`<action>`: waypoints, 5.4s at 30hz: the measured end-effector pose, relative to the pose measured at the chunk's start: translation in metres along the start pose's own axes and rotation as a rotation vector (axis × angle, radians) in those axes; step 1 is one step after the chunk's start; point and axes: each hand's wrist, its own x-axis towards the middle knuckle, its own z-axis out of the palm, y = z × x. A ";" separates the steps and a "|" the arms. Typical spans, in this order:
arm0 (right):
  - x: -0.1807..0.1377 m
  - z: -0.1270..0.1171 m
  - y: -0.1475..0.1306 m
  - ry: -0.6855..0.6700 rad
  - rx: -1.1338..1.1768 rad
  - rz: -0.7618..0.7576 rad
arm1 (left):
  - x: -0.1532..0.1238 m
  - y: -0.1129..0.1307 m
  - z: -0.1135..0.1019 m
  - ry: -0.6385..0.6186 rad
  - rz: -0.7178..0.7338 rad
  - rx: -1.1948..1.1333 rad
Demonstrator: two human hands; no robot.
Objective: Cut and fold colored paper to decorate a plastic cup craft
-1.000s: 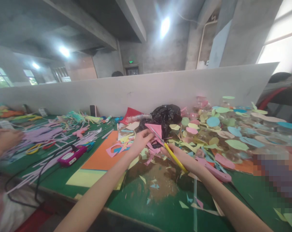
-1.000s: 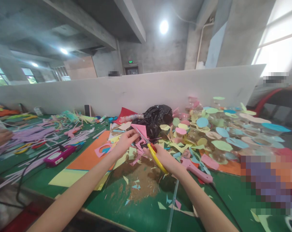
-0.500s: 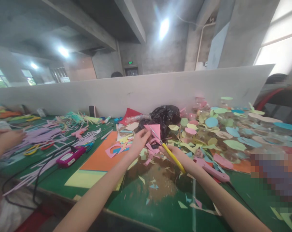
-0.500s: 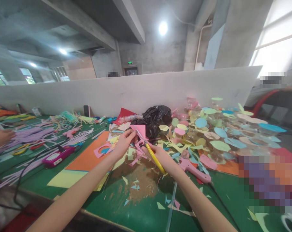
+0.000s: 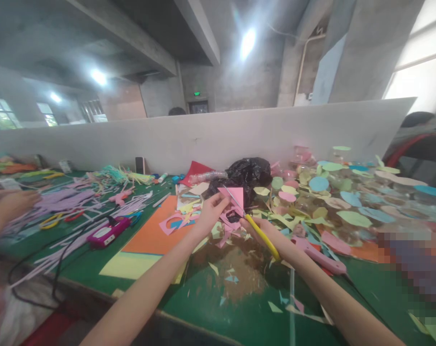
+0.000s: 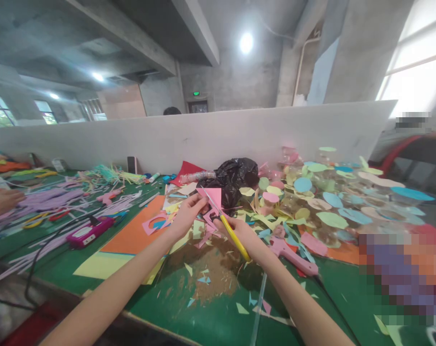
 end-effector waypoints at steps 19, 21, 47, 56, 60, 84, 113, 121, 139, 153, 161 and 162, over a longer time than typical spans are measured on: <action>0.006 -0.006 0.011 0.074 -0.053 0.118 | 0.010 -0.016 -0.012 0.078 -0.014 0.008; 0.008 -0.006 0.013 0.117 -0.033 0.149 | 0.014 -0.021 -0.017 0.094 -0.021 0.054; 0.005 -0.013 0.008 0.198 0.013 0.244 | 0.034 -0.053 0.000 -0.220 -0.069 0.667; 0.004 -0.008 0.009 0.148 -0.243 0.332 | 0.029 -0.040 -0.022 -0.049 0.029 0.575; 0.006 -0.007 0.016 0.158 -0.431 0.365 | 0.021 -0.036 -0.022 -0.031 0.054 0.598; -0.002 -0.006 0.016 0.110 -0.791 0.351 | 0.012 -0.041 0.003 -0.032 0.120 0.662; 0.000 0.007 0.010 0.441 -0.934 -0.281 | -0.013 -0.019 0.017 -0.222 0.149 0.488; 0.003 0.011 0.010 0.348 -0.675 -0.339 | -0.014 -0.016 0.019 -0.226 0.085 0.453; -0.009 0.017 0.012 0.474 -0.281 -0.337 | -0.022 -0.007 0.026 -0.285 0.049 0.251; -0.001 0.014 0.011 0.566 0.255 -0.087 | -0.017 -0.012 0.021 -0.235 0.262 0.438; 0.000 0.011 0.005 0.526 0.496 -0.022 | -0.008 -0.024 0.016 -0.117 0.198 0.347; -0.001 0.011 0.004 0.508 0.524 -0.017 | -0.008 -0.024 0.016 -0.103 0.188 0.334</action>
